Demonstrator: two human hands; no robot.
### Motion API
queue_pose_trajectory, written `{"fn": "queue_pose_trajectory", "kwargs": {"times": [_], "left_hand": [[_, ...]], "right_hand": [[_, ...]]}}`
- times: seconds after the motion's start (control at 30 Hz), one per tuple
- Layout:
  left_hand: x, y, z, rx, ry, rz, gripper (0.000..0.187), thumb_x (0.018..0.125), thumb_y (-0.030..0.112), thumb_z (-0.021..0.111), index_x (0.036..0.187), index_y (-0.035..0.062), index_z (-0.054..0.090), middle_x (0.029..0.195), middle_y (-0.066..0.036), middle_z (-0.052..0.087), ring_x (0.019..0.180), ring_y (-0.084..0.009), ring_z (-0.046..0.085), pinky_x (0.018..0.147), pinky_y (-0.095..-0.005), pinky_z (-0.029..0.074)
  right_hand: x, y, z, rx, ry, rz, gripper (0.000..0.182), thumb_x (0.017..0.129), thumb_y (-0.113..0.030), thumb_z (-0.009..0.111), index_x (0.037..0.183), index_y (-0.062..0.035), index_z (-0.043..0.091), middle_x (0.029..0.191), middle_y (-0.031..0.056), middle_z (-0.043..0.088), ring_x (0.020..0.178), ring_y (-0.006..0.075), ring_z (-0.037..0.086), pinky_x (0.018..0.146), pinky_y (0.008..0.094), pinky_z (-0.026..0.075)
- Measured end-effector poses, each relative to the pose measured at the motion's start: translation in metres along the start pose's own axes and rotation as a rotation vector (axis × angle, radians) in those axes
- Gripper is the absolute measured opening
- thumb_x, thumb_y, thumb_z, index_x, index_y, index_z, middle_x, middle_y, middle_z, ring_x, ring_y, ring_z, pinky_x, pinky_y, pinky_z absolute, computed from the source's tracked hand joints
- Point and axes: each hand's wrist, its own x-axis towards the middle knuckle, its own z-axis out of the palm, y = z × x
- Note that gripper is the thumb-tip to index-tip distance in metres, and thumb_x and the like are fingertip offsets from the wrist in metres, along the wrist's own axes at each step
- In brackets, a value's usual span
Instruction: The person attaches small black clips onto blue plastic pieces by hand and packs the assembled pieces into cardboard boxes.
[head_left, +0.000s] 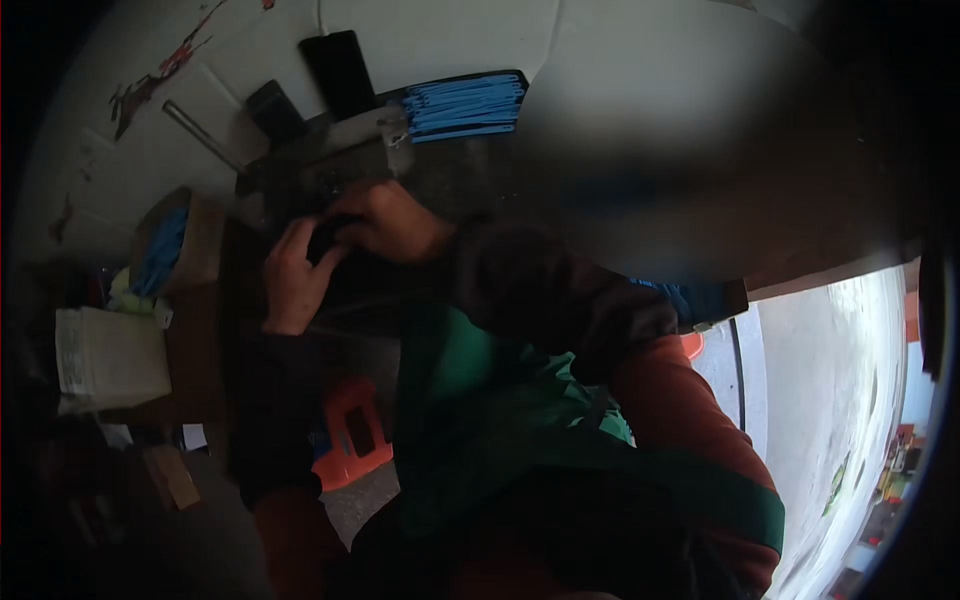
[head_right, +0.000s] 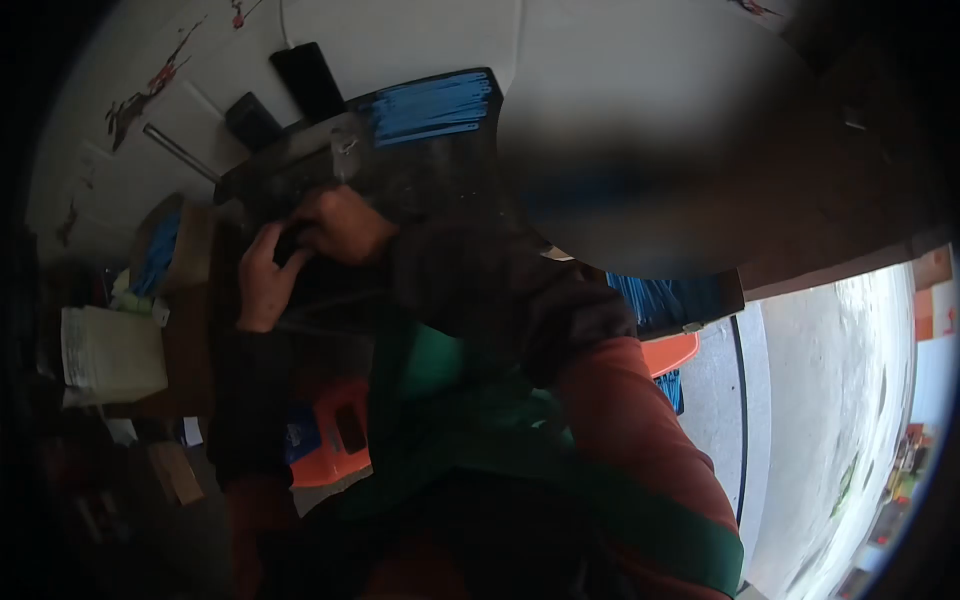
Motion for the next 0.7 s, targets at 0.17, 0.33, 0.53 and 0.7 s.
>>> {"fn": "queue_pose_trajectory", "kwargs": {"times": [0.17, 0.33, 0.53, 0.7], "left_hand": [[-0.005, -0.01, 0.004, -0.131, 0.148, 0.034, 0.03, 0.079, 0.017, 0.069, 0.102, 0.0022, 0.059, 0.094, -0.016, 0.062, 0.084, -0.0351, 0.06, 0.066, -0.0368, 0.048], [-0.005, -0.021, 0.003, -0.225, 0.191, -0.046, 0.028, 0.081, 0.016, 0.068, 0.1, -0.0021, 0.057, 0.092, -0.019, 0.062, 0.082, -0.0345, 0.062, 0.065, -0.0366, 0.047], [-0.005, -0.015, -0.003, -0.382, 0.246, -0.154, 0.022, 0.086, 0.016, 0.062, 0.098, -0.0022, 0.058, 0.087, -0.015, 0.062, 0.079, -0.0239, 0.06, 0.07, -0.0316, 0.045], [-0.007, -0.018, -0.004, -0.613, 0.338, -0.21, 0.019, 0.093, 0.017, 0.055, 0.094, -0.0003, 0.062, 0.092, -0.005, 0.065, 0.088, -0.0125, 0.058, 0.085, -0.027, 0.043]], "right_hand": [[-0.004, -0.006, -0.014, 0.051, 0.026, 0.107, 0.043, 0.074, -0.009, 0.068, 0.114, 0.0001, 0.058, 0.102, 0.0205, 0.061, 0.093, 0.0366, 0.06, 0.082, 0.0397, 0.048], [-0.008, -0.005, -0.022, -0.195, -0.158, 0.148, 0.051, 0.077, -0.013, 0.069, 0.123, -0.0003, 0.052, 0.114, 0.0176, 0.056, 0.107, 0.0342, 0.053, 0.089, 0.039, 0.043], [-0.01, -0.003, -0.004, -0.558, -0.258, -0.086, 0.062, 0.084, -0.036, 0.06, 0.132, -0.0013, 0.041, 0.136, 0.0147, 0.039, 0.128, 0.0331, 0.034, 0.102, 0.0471, 0.031], [-0.003, -0.006, 0.018, -0.635, -0.325, -0.212, 0.058, 0.09, -0.041, 0.048, 0.131, -0.0004, 0.043, 0.138, 0.0151, 0.039, 0.131, 0.0308, 0.033, 0.104, 0.0518, 0.027]]}}
